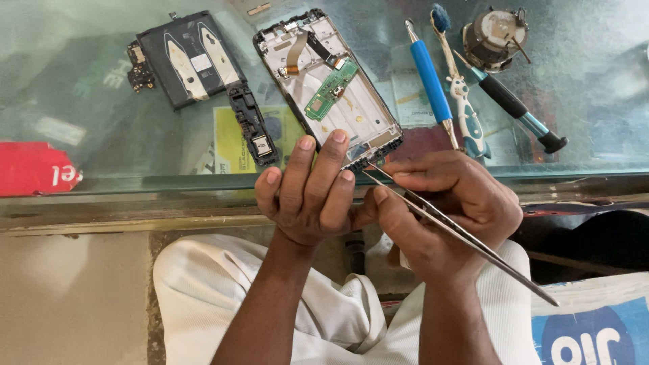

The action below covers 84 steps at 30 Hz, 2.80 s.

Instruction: The person repairs a disassembled smartphone on a glass workbench. They use tweezers to work on the phone frame, pick up a small black component, brush it clean, and continue manipulating its parts with tweezers and fingers.

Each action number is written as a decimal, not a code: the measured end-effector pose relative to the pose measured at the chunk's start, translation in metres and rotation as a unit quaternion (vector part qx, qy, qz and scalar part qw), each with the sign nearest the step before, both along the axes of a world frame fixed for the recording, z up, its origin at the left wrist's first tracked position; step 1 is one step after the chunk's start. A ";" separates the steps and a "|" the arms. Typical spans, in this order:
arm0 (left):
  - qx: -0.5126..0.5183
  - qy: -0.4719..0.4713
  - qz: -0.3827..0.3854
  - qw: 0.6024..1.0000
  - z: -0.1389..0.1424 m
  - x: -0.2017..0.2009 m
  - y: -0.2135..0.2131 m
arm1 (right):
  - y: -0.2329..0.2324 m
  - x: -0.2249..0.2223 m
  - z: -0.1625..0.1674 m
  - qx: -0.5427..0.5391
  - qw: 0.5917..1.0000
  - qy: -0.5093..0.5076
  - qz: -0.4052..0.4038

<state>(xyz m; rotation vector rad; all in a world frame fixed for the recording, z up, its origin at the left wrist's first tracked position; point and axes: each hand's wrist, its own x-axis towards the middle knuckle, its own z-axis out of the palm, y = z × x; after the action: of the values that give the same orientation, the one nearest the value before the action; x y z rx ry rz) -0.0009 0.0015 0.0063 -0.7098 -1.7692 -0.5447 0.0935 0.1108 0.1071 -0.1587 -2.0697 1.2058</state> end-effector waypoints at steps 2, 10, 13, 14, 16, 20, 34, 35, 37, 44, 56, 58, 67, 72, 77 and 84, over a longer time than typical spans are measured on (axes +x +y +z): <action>0.000 -0.002 0.001 1.000 0.000 0.000 0.000 | 0.000 0.001 -0.001 -0.017 1.000 -0.002 0.001; -0.017 -0.004 0.006 1.000 0.000 0.001 -0.004 | -0.002 0.000 0.000 0.065 0.997 -0.004 -0.030; -0.015 -0.002 0.010 1.000 0.001 0.001 -0.003 | -0.003 0.000 0.004 0.100 0.994 -0.007 -0.044; -0.015 -0.003 0.010 1.000 0.001 0.001 -0.004 | -0.004 -0.001 0.004 0.105 0.993 -0.002 -0.046; -0.013 -0.003 0.008 1.000 0.001 0.001 -0.002 | -0.004 -0.003 0.006 0.108 0.993 0.012 -0.046; -0.010 -0.005 0.009 1.000 0.002 0.001 -0.002 | -0.005 -0.004 0.008 0.107 0.993 0.008 -0.044; 0.002 -0.009 -0.006 1.000 0.003 0.000 0.000 | -0.003 -0.005 -0.004 -0.047 0.998 -0.003 -0.030; 0.001 -0.005 -0.004 1.000 0.003 -0.001 0.000 | -0.002 -0.006 -0.005 -0.024 0.999 0.011 -0.023; -0.001 -0.002 -0.002 1.000 0.003 -0.001 0.000 | -0.001 -0.005 -0.007 -0.021 1.000 0.019 -0.006; -0.003 -0.001 0.003 1.000 0.002 0.000 -0.001 | -0.003 0.001 -0.009 -0.100 0.994 0.044 0.022; -0.008 0.006 0.018 1.000 -0.001 -0.001 0.001 | -0.007 0.002 -0.014 -0.042 0.998 0.022 -0.033; -0.008 0.005 0.019 1.000 0.000 0.000 0.000 | -0.007 0.002 -0.016 -0.027 0.999 0.024 -0.039; -0.009 0.009 0.014 1.000 0.001 -0.001 0.000 | -0.010 0.000 -0.019 -0.060 0.996 0.051 -0.048; -0.011 0.006 0.010 1.000 0.000 0.000 -0.001 | -0.009 0.000 -0.017 -0.010 0.998 0.038 -0.054; -0.012 0.005 0.015 1.000 0.000 0.000 0.000 | -0.009 -0.001 -0.017 0.042 0.996 0.040 -0.068; -0.005 0.006 0.014 1.000 0.000 0.000 0.001 | -0.010 -0.001 -0.016 -0.068 0.996 0.040 -0.045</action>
<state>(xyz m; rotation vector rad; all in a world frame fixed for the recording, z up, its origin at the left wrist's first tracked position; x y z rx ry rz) -0.0008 0.0025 0.0066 -0.6924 -1.7692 -0.5132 0.0926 0.1011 0.0914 -0.2605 -1.8910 1.2770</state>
